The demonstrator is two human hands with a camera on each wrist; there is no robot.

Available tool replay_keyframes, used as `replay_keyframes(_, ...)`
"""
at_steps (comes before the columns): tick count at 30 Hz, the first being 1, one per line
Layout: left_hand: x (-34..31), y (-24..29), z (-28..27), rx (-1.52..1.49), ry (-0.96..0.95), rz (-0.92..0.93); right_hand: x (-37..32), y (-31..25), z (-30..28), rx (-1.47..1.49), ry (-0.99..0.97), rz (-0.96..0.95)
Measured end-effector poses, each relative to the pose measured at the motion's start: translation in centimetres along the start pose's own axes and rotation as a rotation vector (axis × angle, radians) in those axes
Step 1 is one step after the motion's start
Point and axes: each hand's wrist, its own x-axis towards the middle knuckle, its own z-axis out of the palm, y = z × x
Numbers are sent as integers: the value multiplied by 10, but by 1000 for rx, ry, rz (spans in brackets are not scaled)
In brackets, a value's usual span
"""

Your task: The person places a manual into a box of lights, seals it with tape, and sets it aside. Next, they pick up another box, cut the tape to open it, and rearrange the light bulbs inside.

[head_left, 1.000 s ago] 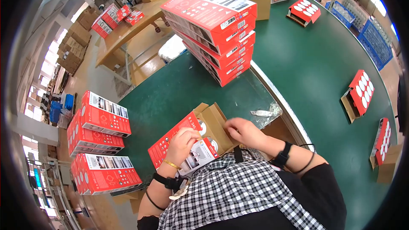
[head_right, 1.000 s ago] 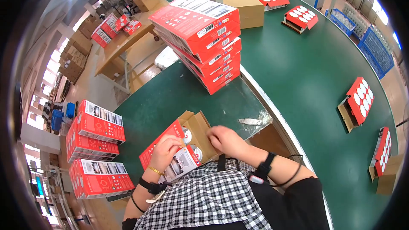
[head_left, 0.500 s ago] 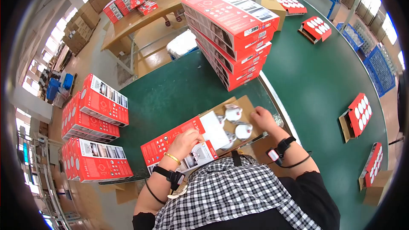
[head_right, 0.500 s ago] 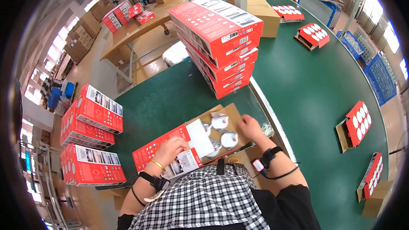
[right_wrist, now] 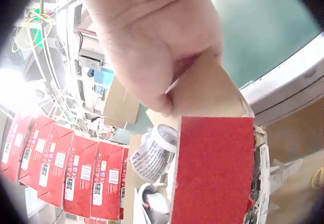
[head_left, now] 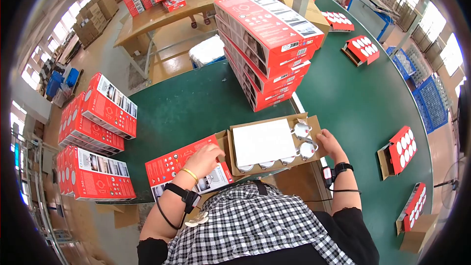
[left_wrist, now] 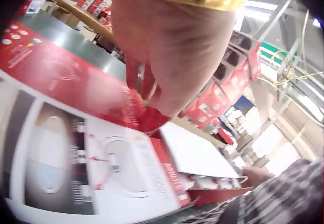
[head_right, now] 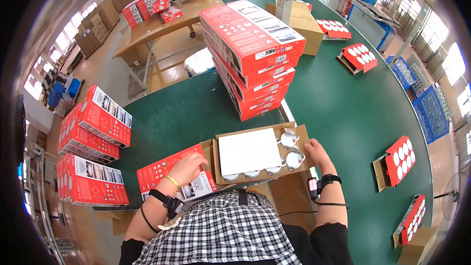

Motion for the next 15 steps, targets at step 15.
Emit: replay_keyframes(15, 58, 40, 70, 175, -73, 172, 1, -3, 16, 266, -181, -29)
